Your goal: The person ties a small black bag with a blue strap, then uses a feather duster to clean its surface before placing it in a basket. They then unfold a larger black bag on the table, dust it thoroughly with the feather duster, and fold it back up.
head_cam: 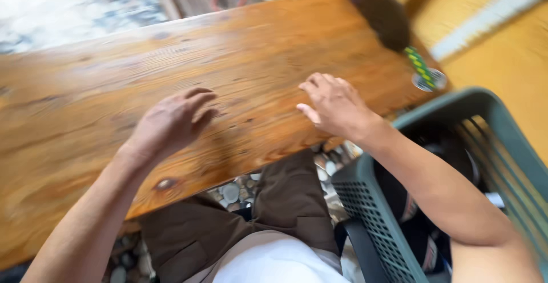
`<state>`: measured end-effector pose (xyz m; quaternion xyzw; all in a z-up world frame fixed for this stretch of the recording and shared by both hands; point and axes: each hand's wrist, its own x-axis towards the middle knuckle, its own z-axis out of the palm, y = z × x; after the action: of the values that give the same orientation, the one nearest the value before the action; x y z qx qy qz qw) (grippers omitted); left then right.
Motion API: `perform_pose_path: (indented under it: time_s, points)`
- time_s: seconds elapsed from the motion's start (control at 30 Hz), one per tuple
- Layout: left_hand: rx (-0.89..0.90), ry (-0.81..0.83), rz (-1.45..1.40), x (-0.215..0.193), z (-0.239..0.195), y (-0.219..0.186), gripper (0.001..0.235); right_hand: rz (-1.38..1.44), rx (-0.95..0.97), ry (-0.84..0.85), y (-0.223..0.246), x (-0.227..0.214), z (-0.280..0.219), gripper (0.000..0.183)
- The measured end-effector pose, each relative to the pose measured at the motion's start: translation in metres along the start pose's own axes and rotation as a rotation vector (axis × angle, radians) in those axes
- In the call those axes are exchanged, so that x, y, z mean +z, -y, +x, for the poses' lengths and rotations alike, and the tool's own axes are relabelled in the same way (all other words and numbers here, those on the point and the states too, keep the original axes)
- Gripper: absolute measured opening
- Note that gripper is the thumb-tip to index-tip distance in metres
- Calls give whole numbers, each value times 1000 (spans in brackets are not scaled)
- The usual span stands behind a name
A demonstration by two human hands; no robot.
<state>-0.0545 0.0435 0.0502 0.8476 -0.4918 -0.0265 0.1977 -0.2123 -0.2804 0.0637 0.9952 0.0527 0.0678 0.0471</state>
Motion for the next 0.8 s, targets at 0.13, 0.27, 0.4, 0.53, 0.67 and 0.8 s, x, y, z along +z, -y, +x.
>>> perform_pose_path:
  time_s: [0.13,0.27,0.4,0.53,0.67,0.8]
  points:
    - [-213,-227,223,2,-109,99,36,143,-196,-21,87,42,105,51]
    - [-511,-321,464,-2,-209,146,51,394,-318,-95,191,59,163,60]
    - [-714,-312,308,-30,-256,134,61,427,-304,-55,252,78,170,59]
    - [-799,-321,279,-29,-247,121,61,408,-339,-45,246,79,168,56]
    - [-796,-330,275,-37,-248,120,62,372,-341,-74,244,86,173,58]
    - [-775,-371,232,-33,-250,120,61,375,-365,-107,240,89,172,60]
